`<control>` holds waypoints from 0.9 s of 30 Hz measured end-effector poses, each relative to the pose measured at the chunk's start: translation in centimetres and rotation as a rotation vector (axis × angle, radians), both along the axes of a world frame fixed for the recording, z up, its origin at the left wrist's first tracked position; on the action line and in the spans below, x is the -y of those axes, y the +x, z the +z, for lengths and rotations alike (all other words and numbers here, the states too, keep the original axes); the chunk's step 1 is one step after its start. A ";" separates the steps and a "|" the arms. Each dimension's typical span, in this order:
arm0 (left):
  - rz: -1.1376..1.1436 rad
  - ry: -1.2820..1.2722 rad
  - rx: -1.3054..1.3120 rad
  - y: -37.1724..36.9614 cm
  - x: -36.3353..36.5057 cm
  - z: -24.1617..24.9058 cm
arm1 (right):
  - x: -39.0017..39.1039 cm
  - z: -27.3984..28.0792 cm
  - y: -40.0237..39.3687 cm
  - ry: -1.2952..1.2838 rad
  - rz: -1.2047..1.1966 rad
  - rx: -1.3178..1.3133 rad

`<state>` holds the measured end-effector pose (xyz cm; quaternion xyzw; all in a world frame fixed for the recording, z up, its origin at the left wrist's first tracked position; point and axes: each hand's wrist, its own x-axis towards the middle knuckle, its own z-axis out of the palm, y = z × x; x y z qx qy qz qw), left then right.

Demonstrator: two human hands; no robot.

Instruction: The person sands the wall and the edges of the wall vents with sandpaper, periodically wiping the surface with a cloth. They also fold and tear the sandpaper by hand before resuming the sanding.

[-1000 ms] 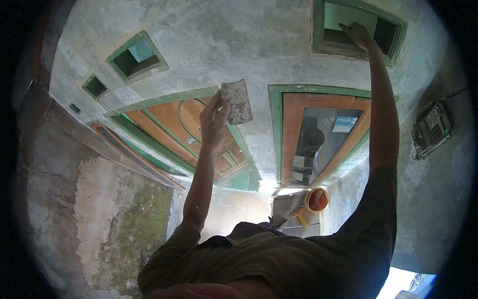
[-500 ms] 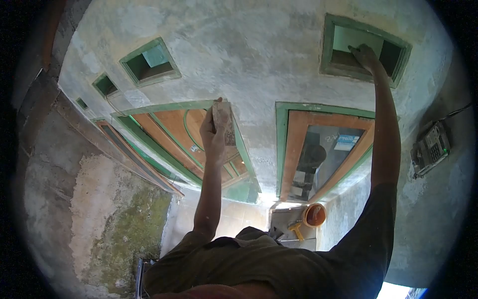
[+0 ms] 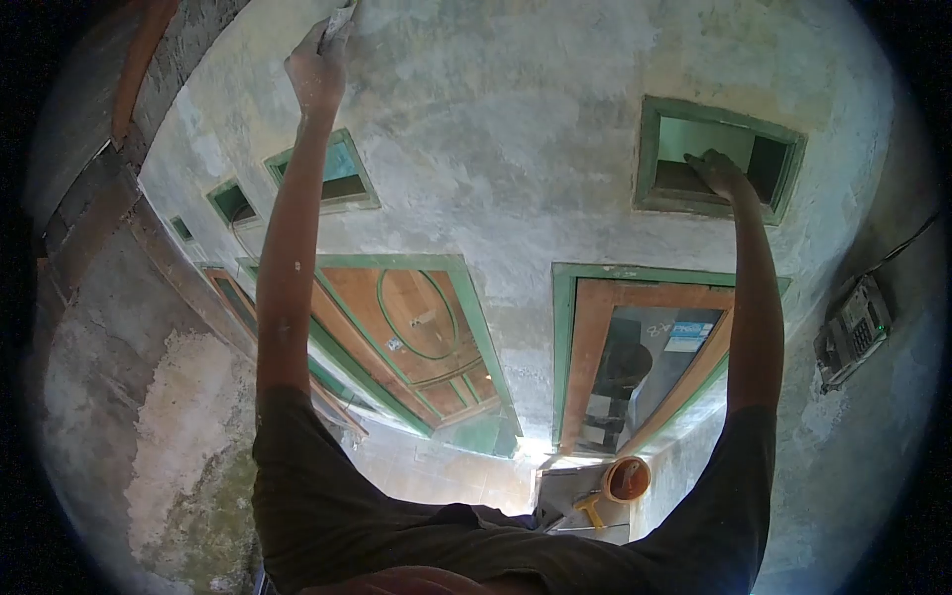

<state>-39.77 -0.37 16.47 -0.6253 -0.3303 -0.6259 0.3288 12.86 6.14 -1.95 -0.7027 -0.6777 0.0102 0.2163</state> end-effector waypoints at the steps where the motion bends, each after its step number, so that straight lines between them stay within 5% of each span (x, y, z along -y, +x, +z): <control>1: -0.003 0.005 -0.001 -0.1 -0.4 0.5 | -0.3 -0.2 0.1 0.022 0.006 -0.028; 7: 0.070 0.288 -0.201 0.0 -2.6 0.2 | 1.3 0.6 -1.0 0.028 0.022 0.001; 10: -0.111 0.219 -0.504 1.9 -2.6 -3.9 | 0.8 0.5 -0.9 -0.009 0.009 0.012; 12: 0.119 0.178 -1.054 3.1 -0.9 -5.4 | 1.2 0.6 -1.2 0.029 -0.001 -0.010; 13: 0.059 0.122 -1.043 2.8 -0.8 -3.4 | 1.4 0.4 -1.4 0.063 -0.009 -0.028; 16: -0.133 -0.092 -0.208 -1.3 -1.9 0.4 | -1.6 -1.9 1.0 0.223 0.181 0.228; 18: 0.034 0.134 -0.123 -0.8 -3.2 -0.6 | -1.3 -1.6 0.4 0.148 0.082 0.113; 22: -0.017 -0.021 -0.944 3.1 -2.4 -6.8 | -0.6 -0.4 0.3 0.013 0.017 0.000; 25: -0.062 0.106 -0.989 1.4 -1.6 -4.8 | -0.1 -0.5 0.0 0.078 -0.003 -0.010; 27: -0.019 -0.072 -0.385 -1.4 -1.7 -3.7 | 0.2 0.1 -0.2 0.042 -0.007 -0.006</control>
